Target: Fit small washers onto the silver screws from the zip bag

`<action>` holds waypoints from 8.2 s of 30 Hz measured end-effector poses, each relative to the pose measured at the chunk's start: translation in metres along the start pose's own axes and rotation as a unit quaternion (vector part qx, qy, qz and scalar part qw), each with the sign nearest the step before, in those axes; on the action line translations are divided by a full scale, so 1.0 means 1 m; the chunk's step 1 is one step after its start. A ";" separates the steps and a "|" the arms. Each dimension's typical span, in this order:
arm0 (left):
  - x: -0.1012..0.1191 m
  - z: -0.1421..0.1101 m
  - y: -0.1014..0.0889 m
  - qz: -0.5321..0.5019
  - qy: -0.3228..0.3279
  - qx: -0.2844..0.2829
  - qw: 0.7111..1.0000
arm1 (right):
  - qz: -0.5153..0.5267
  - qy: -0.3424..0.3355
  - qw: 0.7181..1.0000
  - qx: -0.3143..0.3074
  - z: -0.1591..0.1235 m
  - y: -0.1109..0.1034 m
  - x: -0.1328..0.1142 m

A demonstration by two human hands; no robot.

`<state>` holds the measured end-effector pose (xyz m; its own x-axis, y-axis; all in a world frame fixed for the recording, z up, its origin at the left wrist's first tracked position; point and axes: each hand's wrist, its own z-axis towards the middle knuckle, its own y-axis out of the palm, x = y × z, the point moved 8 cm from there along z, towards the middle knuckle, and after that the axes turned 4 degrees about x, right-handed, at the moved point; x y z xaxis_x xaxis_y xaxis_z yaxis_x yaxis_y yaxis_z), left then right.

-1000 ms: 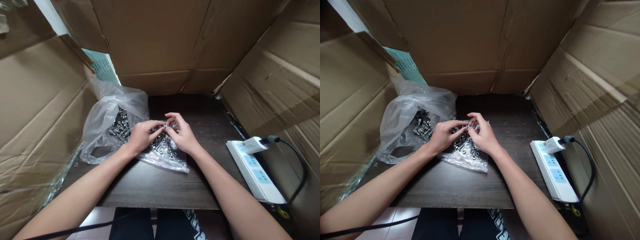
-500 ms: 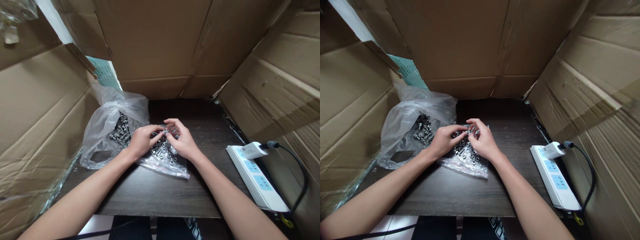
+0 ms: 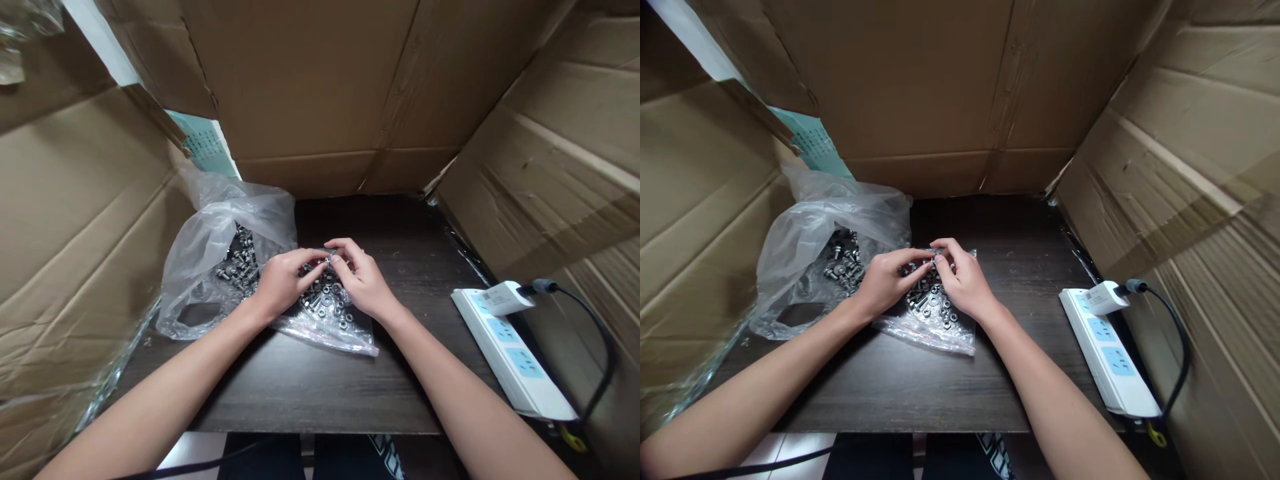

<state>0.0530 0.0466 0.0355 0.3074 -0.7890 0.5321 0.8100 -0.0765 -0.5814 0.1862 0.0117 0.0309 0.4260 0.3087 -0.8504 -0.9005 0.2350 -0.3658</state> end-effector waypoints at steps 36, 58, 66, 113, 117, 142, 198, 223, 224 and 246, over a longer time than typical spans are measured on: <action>0.006 0.000 -0.001 0.026 0.038 -0.003 0.999 | -0.046 -0.010 0.999 -0.009 0.000 0.000 0.000; 0.006 -0.001 -0.004 0.010 0.042 0.023 0.999 | -0.001 0.017 1.000 -0.018 -0.002 0.003 0.004; 0.005 0.000 -0.002 -0.002 0.028 0.011 1.000 | -0.024 0.014 1.000 -0.007 -0.002 0.001 0.001; 0.003 -0.002 -0.002 0.034 0.041 0.020 0.998 | -0.010 -0.021 1.000 -0.020 -0.002 0.003 -0.003; 0.002 -0.002 -0.001 0.029 0.031 0.013 0.999 | -0.014 -0.015 1.000 -0.023 -0.002 0.002 -0.002; 0.008 -0.001 0.003 0.013 0.025 -0.032 0.999 | -0.028 0.013 0.999 -0.024 -0.003 0.002 0.002; 0.006 0.000 0.001 0.003 0.012 -0.025 1.000 | -0.012 0.014 1.000 -0.024 -0.002 0.003 -0.002; 0.012 0.000 -0.004 0.008 0.061 -0.007 0.998 | 0.037 0.048 0.998 -0.035 -0.003 0.005 0.006; 0.012 0.000 -0.004 0.009 0.061 -0.006 0.998 | 0.047 0.044 0.997 -0.038 -0.003 0.005 0.006; 0.010 0.000 -0.004 0.004 0.059 0.007 0.998 | 0.080 0.053 0.994 -0.044 -0.003 0.010 0.009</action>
<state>0.0529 0.0389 0.0429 0.2542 -0.8558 0.4505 0.8150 -0.0613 -0.5762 0.1810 0.0138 0.0189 0.2702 0.2354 -0.9336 -0.9619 0.1073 -0.2513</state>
